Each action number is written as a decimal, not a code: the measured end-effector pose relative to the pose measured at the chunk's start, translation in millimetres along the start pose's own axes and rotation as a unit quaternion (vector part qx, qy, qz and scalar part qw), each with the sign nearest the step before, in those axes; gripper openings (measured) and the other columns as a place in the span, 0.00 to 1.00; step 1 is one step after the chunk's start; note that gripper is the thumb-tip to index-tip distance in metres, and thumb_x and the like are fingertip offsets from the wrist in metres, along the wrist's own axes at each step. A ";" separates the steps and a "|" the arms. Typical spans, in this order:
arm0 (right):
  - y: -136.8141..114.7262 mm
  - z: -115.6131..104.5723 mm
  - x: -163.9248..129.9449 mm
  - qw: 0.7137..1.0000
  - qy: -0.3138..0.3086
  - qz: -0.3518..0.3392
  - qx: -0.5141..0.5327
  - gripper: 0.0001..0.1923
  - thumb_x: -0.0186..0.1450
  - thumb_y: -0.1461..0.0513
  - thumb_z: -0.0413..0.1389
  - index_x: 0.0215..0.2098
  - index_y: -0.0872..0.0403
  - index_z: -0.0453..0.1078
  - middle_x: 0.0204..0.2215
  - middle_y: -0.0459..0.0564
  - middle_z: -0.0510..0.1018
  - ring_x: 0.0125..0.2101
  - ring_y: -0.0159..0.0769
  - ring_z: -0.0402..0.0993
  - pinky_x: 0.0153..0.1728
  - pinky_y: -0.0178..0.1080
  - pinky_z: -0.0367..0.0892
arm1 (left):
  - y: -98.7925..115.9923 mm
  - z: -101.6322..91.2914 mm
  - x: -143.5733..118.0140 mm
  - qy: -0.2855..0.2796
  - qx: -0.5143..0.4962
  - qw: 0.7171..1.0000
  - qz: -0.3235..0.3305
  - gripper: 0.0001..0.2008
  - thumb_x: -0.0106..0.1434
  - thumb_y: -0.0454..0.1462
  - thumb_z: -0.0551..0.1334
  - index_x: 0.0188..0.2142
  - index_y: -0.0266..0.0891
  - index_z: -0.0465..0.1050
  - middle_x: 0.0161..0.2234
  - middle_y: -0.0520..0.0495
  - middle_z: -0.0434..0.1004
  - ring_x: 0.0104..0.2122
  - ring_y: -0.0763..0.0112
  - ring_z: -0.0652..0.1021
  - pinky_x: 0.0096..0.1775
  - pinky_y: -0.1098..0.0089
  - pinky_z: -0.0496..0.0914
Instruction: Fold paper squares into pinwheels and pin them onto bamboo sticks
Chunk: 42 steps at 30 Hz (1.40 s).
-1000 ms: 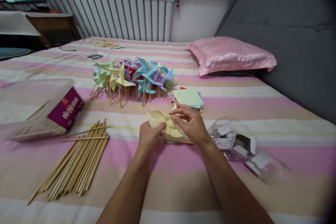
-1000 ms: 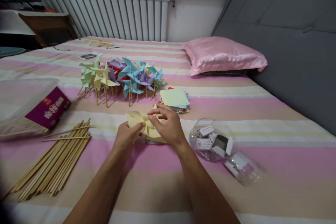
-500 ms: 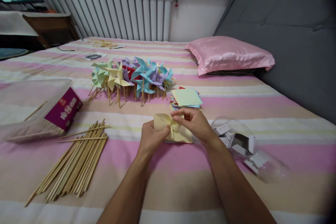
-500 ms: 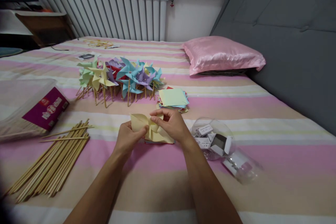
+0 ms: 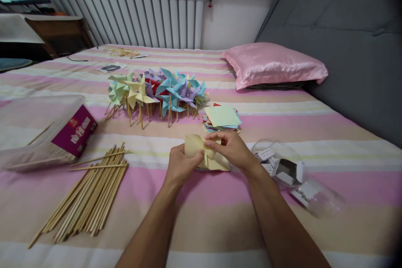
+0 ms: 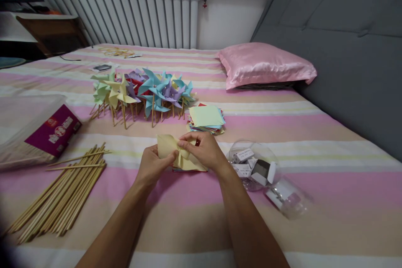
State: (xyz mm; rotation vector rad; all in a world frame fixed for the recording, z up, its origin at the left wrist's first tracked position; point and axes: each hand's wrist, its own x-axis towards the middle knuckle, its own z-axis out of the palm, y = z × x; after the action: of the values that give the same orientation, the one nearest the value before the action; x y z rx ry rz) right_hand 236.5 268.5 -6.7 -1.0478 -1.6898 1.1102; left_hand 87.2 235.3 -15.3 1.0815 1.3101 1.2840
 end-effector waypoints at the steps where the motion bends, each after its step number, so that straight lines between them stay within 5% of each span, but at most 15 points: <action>1: -0.1 0.2 -0.1 1.000 0.006 -0.001 -0.003 0.12 0.57 0.54 0.58 0.32 0.54 0.76 0.33 0.50 0.80 0.30 0.36 0.74 0.30 0.37 0.67 | 0.2 0.2 0.0 0.002 0.000 1.000 0.000 0.06 0.43 0.34 0.66 0.20 0.32 0.72 0.17 0.51 0.71 0.17 0.75 0.68 0.20 0.76 0.61; 17: 0.1 5.1 0.0 0.999 0.029 -0.015 -0.043 0.12 0.57 0.54 0.58 0.29 0.55 0.74 0.29 0.49 0.78 0.28 0.34 0.71 0.30 0.34 0.64 | 0.6 0.0 0.5 0.009 0.012 1.000 -0.011 0.07 0.42 0.35 0.66 0.21 0.32 0.72 0.18 0.51 0.70 0.18 0.75 0.68 0.20 0.75 0.61; 20: -4.5 8.6 -0.9 0.999 0.041 -0.020 -0.022 0.12 0.57 0.55 0.58 0.35 0.54 0.73 0.33 0.50 0.77 0.30 0.33 0.71 0.30 0.34 0.64 | 0.5 -1.2 1.5 0.036 -0.007 0.999 -0.029 0.07 0.42 0.35 0.66 0.21 0.32 0.72 0.17 0.52 0.69 0.17 0.76 0.67 0.20 0.75 0.60; 25: -12.2 14.5 -2.4 0.993 0.070 0.006 0.099 0.37 0.52 0.57 0.63 0.56 0.50 0.54 0.46 0.54 0.71 0.37 0.34 0.72 0.36 0.37 0.68 | -4.7 -6.4 5.5 0.104 -0.057 0.993 -0.027 0.09 0.44 0.38 0.66 0.20 0.34 0.69 0.16 0.54 0.67 0.17 0.78 0.65 0.21 0.75 0.58; 31: -11.3 29.4 -2.3 0.988 0.014 0.082 0.134 0.20 0.49 0.58 0.63 0.38 0.57 0.68 0.32 0.51 0.76 0.33 0.36 0.73 0.37 0.39 0.67 | -2.3 -6.6 5.9 0.142 -0.109 0.983 -0.041 0.10 0.43 0.37 0.67 0.19 0.36 0.66 0.15 0.56 0.63 0.17 0.79 0.63 0.20 0.75 0.57; 36: -9.8 39.9 -3.1 0.983 0.060 0.089 0.152 0.09 0.50 0.59 0.60 0.24 0.57 0.69 0.25 0.47 0.75 0.28 0.33 0.71 0.32 0.35 0.65 | -3.6 -4.6 3.8 0.113 -0.132 0.984 -0.031 0.10 0.44 0.37 0.67 0.20 0.35 0.66 0.16 0.56 0.63 0.17 0.80 0.62 0.21 0.75 0.57; 42: -7.5 40.9 -3.9 0.978 0.065 0.114 0.165 0.09 0.50 0.59 0.59 0.27 0.58 0.73 0.25 0.47 0.76 0.26 0.33 0.69 0.27 0.34 0.62 | -3.3 -1.0 1.3 0.085 -0.155 0.984 -0.038 0.09 0.45 0.36 0.68 0.22 0.34 0.70 0.18 0.54 0.68 0.17 0.80 0.65 0.22 0.76 0.59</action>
State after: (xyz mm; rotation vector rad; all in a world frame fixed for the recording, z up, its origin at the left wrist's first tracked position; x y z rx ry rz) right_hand 198.0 252.8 -10.9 -1.0902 -1.2516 1.3830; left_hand 86.2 236.3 -18.7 0.7109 1.2127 1.4901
